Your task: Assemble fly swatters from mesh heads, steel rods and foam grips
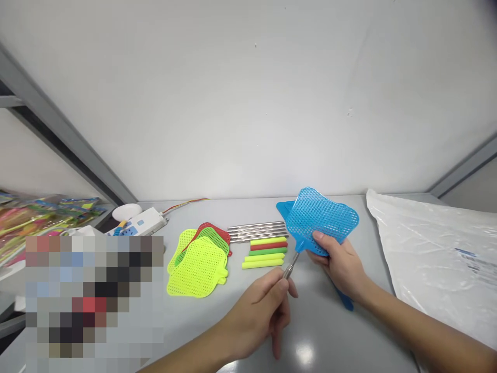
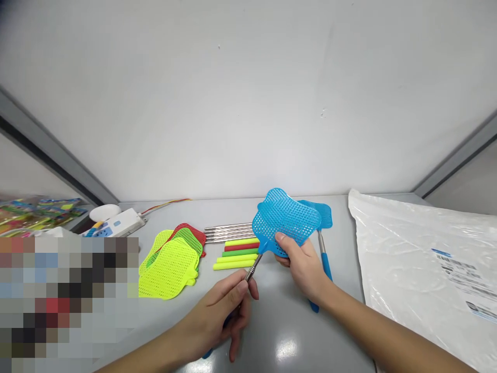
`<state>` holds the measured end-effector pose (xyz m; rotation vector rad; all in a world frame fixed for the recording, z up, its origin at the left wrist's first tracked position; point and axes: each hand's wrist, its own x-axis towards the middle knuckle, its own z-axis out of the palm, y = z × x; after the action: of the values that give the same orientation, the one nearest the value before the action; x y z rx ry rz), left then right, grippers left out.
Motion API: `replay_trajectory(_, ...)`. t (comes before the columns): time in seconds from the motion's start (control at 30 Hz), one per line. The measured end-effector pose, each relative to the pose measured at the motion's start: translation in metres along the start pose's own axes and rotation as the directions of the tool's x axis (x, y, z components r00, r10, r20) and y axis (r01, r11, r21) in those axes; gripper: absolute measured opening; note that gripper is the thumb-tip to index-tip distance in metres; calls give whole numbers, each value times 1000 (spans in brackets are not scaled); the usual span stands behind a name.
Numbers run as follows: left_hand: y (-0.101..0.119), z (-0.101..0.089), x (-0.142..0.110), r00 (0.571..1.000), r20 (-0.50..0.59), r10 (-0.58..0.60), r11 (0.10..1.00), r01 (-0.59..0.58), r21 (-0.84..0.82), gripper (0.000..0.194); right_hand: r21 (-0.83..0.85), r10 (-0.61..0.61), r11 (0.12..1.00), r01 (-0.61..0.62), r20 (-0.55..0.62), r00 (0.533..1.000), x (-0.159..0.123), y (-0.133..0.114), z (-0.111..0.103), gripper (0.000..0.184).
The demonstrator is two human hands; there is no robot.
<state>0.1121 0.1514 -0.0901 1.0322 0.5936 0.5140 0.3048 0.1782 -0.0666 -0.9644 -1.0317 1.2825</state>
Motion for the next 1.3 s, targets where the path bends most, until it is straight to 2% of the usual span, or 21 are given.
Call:
replay_trajectory(0.1, -1, -1, 0, 1000, -10, -18, 1000, 18, -8, 31, -45, -8, 999, 7, -15, 1000, -1, -1, -2, 36)
replay_trajectory(0.3, -1, -2, 1, 999, -25, -40, 999, 40, -11, 32, -8, 40, 999, -41, -14, 999, -2, 4, -5, 38)
replay_trajectory(0.4, 0, -3, 1, 999, -33, -34, 999, 33, -6, 31, -14, 70, 997, -71, -55, 996, -3, 7, -6, 40)
replay_trajectory(0.5, 1, -4, 0, 999, -30, -22, 1000, 22, 8, 31, -24, 63, 998, -65, -59, 996, -3, 10, -5, 38)
replay_trajectory(0.63, 1, -5, -3, 1000, -29, 1, 999, 1, 46, 33, -43, 41, 998, -38, 54, 998, -1, 11, -4, 37)
replay_trajectory(0.8, 1, -3, -3, 1000, -6, 31, 995, -30, 97, 34, -87, 101, 993, -86, 185, 978, -6, 8, -4, 37)
replay_trajectory(0.93, 9, -1, -5, 1000, -19, -9, 971, 13, 240, 34, -140, 127, 985, -96, 237, 963, -11, 6, -8, 41)
replay_trajectory(1.0, 16, 2, -10, 998, -71, -1, 921, 28, 389, 35, -180, 149, 978, -104, 260, 954, -11, 7, -10, 44)
replay_trajectory(1.03, 19, 3, -13, 993, -109, 43, 872, 16, 489, 35, -196, 158, 975, -106, 272, 949, -11, 8, -11, 45)
replay_trajectory(1.1, 24, 6, -18, 967, -186, 174, 714, 6, 700, 34, -230, 169, 968, -105, 281, 945, -11, 11, -11, 46)
replay_trajectory(1.17, 26, 7, -21, 936, -226, 269, 522, 56, 851, 31, -283, 152, 956, -78, 251, 956, -11, 13, -11, 47)
replay_trajectory(1.23, 25, 7, -22, 934, -222, 281, 367, 109, 924, 29, -336, 119, 941, -43, 207, 971, -14, 13, -12, 48)
replay_trajectory(1.3, 23, 6, -21, 939, -186, 290, 278, 103, 955, 28, -364, 81, 931, -10, 178, 981, -18, 13, -14, 48)
